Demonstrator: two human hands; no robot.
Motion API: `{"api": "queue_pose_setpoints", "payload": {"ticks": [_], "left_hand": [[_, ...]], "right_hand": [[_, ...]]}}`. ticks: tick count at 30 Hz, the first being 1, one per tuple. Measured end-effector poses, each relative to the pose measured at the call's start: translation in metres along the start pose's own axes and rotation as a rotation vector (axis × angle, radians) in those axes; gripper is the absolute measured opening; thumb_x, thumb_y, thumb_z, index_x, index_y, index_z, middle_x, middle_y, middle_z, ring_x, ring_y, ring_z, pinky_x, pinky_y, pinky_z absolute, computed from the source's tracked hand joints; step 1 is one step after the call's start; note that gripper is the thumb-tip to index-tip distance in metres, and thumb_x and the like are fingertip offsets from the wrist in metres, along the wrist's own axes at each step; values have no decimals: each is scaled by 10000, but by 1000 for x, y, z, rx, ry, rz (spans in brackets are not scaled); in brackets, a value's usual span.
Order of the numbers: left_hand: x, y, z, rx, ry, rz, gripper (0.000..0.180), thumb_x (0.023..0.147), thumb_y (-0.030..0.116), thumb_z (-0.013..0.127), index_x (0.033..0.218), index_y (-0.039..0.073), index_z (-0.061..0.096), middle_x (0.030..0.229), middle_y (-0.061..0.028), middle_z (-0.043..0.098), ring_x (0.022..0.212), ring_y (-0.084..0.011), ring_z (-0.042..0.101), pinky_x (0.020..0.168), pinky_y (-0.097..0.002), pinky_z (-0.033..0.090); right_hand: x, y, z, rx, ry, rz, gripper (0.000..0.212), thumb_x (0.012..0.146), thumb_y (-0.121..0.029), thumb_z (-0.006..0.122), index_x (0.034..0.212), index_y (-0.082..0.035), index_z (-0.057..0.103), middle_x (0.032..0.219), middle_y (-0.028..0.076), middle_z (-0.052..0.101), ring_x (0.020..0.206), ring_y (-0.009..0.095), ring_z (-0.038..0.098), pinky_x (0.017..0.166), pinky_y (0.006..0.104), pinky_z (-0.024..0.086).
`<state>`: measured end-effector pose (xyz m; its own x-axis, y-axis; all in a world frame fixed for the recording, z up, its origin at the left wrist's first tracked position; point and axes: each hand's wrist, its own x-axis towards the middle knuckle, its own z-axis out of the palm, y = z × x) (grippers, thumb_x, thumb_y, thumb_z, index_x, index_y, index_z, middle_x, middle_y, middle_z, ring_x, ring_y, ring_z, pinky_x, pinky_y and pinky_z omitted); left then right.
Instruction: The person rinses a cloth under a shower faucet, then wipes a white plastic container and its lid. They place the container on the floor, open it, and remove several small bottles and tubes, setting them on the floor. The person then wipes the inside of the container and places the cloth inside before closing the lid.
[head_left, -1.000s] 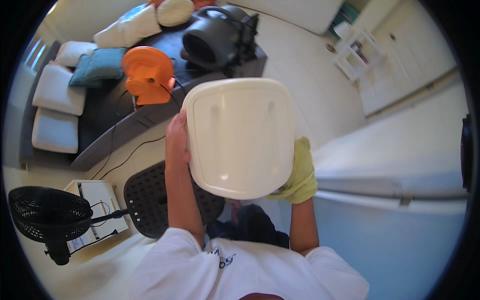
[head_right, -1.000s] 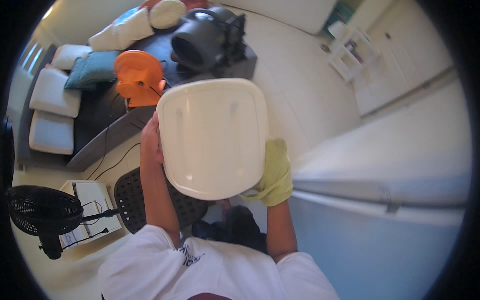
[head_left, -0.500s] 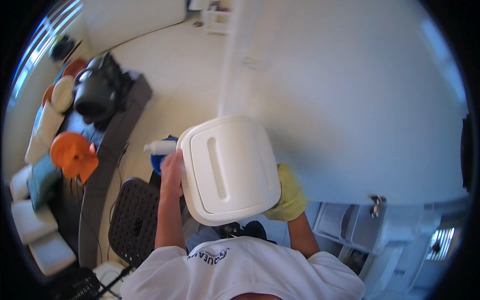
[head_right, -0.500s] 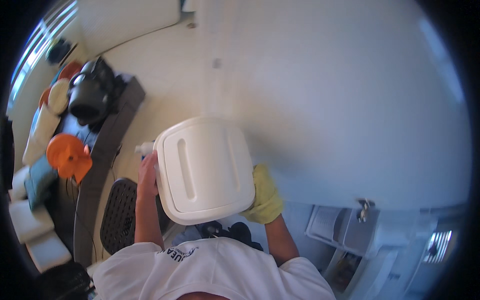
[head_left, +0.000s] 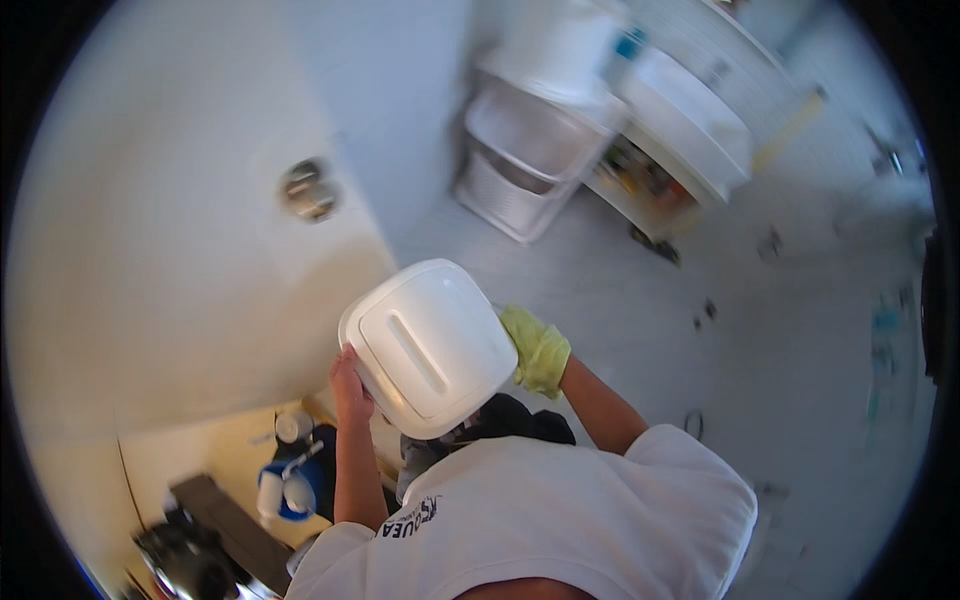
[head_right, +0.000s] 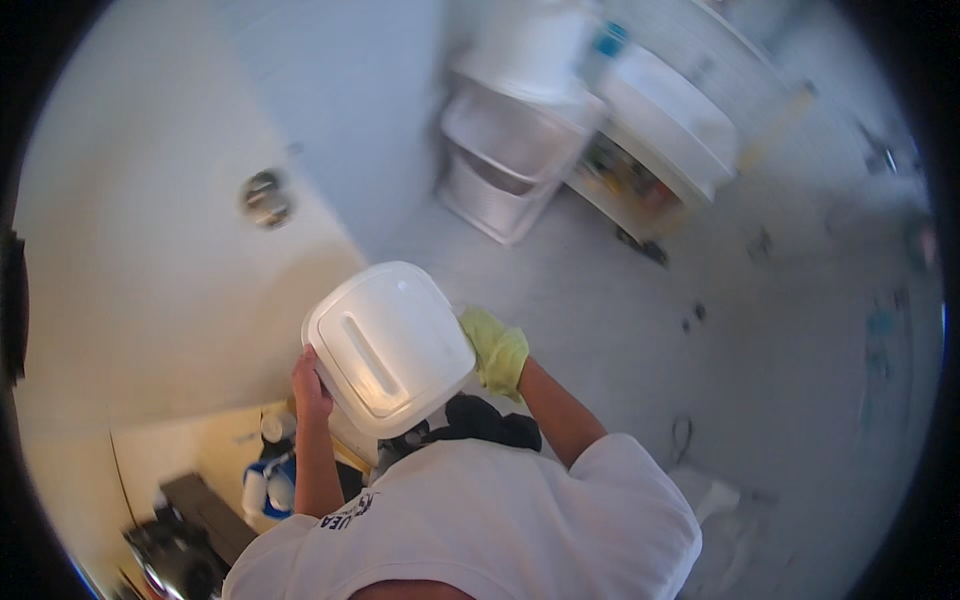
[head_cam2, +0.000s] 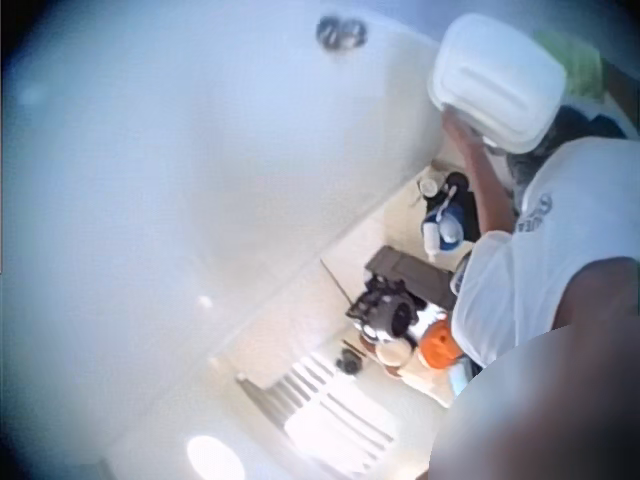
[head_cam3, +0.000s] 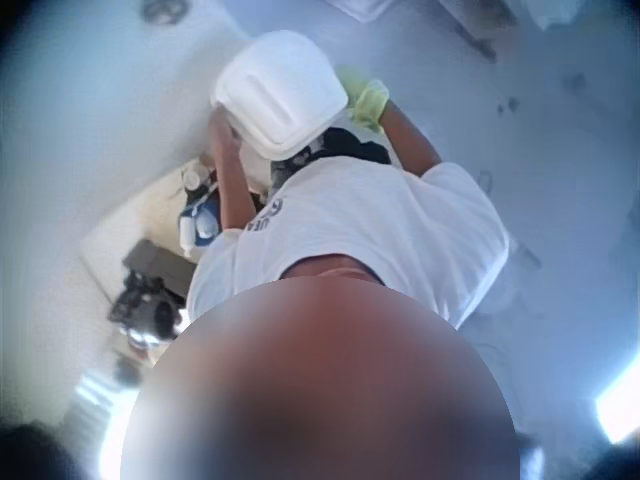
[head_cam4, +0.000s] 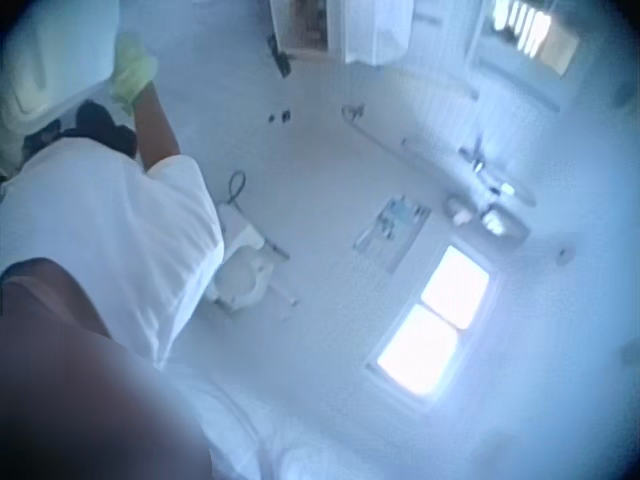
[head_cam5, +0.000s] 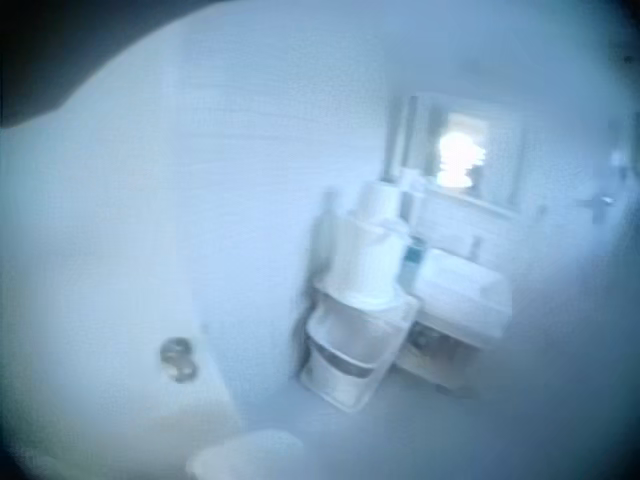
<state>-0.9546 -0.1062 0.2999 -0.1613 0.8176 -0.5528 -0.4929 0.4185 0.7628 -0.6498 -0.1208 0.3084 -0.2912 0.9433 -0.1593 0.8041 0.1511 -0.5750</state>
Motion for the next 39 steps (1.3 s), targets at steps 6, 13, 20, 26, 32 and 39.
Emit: {"api": "queue_pose_setpoints", "payload": {"ticks": [6, 13, 20, 26, 32, 39], "left_hand": [[45, -53, 114, 62, -356, -113, 244, 862, 250, 476, 920, 13, 473, 863, -104, 550, 786, -211, 566, 673, -347, 491], [57, -124, 247, 330, -591, -338, 362, 857, 312, 449, 1041, 1, 475, 985, -129, 555, 911, -241, 547, 818, -377, 437], [23, -224, 344, 506, -678, -423, 342, 802, 371, 562, 674, 65, 481, 691, -29, 510, 614, -128, 491, 573, -295, 430], [-25, -288, 385, 979, -813, -145, 456, 787, 382, 570, 487, 75, 419, 503, 15, 407, 487, -98, 360, 457, -280, 314], [-73, -342, 429, 1126, -971, 24, 458, 787, 379, 566, 505, 38, 449, 504, 6, 416, 492, -98, 355, 455, -288, 308], [-135, -403, 482, 1160, -1226, 83, 394, 803, 345, 549, 625, -6, 523, 542, -9, 457, 523, -93, 399, 480, -288, 345]], "right_hand": [[-88, 87, -38, 84, 264, 164, 255, 684, -58, 592, 928, -45, 519, 864, 154, 563, 778, 348, 530, 689, 368, 437], [-213, 109, -78, 236, 772, 696, 238, 716, -79, 563, 946, -41, 515, 893, 149, 562, 796, 336, 529, 705, 368, 433], [-299, 82, -72, 466, 1329, 1050, 227, 748, -100, 534, 964, -37, 511, 922, 145, 561, 814, 325, 528, 721, 368, 430], [-374, 84, -60, 544, 1548, 1202, 226, 768, -117, 515, 979, -35, 508, 943, 141, 559, 829, 316, 526, 734, 368, 426], [-435, 155, -73, 420, 1415, 1235, 237, 775, -131, 509, 992, -36, 504, 955, 139, 555, 843, 310, 522, 745, 367, 421], [-427, 299, -95, 325, 896, 1059, 251, 782, -147, 501, 1007, -36, 500, 970, 136, 551, 860, 304, 518, 757, 367, 415]]}}
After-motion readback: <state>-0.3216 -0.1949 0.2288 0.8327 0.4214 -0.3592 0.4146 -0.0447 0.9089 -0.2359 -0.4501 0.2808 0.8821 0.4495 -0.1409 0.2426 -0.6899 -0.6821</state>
